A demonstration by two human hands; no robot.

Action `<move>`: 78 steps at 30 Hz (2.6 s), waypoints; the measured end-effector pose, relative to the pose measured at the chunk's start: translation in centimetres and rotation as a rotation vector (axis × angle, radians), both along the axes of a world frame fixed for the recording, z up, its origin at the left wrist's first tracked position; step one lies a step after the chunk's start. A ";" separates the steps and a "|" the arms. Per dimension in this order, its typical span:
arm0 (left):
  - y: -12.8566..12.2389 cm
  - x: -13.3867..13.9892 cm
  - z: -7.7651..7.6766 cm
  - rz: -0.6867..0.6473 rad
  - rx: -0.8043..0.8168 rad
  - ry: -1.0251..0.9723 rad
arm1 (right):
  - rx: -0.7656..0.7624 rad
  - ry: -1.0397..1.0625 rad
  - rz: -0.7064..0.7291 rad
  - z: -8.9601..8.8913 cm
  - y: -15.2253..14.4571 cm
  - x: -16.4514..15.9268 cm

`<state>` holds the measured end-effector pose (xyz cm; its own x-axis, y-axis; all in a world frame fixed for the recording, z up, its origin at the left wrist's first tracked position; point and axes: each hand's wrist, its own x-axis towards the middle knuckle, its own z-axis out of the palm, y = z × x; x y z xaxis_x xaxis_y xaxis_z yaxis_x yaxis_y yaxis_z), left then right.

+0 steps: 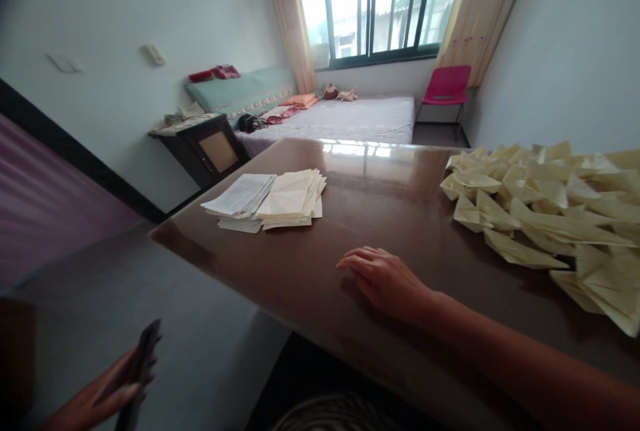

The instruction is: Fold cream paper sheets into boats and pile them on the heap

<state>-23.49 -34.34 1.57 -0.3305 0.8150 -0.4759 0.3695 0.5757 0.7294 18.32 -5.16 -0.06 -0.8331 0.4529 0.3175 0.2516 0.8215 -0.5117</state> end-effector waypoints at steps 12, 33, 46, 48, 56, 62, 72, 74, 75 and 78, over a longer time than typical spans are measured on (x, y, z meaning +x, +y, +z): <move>26.0 21.8 4.9 -0.445 0.108 -0.906 | -1.008 0.460 -0.319 7.1 0.3 -1.9; 37.9 26.1 0.2 -0.701 -0.291 -1.555 | -0.980 0.774 -0.387 5.6 13.6 2.3; 41.3 25.3 -2.7 -0.478 0.003 -1.494 | -0.783 0.658 -0.443 0.0 11.7 0.7; 41.4 25.5 -2.8 -0.452 0.021 -1.503 | -0.722 0.605 -0.445 -0.8 11.4 0.4; 41.4 25.5 -3.1 -0.418 -0.020 -1.509 | -0.656 0.593 -0.549 -1.4 11.7 0.8; 41.3 25.3 -2.7 -0.443 -0.042 -1.512 | -0.799 0.660 -0.596 -0.8 11.5 1.3; 41.3 25.2 -2.9 -0.409 -0.079 -1.504 | -0.728 0.652 -0.626 -1.2 11.5 1.1; 41.3 25.2 -2.9 -0.406 -0.081 -1.499 | -0.737 0.645 -0.628 -1.2 11.5 1.2; 41.3 25.2 -2.9 -0.407 -0.080 -1.499 | -0.743 0.640 -0.627 -1.2 11.5 1.2; 41.2 25.2 -2.9 -0.413 -0.080 -1.507 | -0.755 0.627 -0.626 -1.3 11.5 1.3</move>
<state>1.70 6.89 -1.34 0.7041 0.6829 -0.1944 -0.5094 0.6766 0.5318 19.61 6.33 -1.38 -0.1895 0.9795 0.0688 0.0345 0.0766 -0.9965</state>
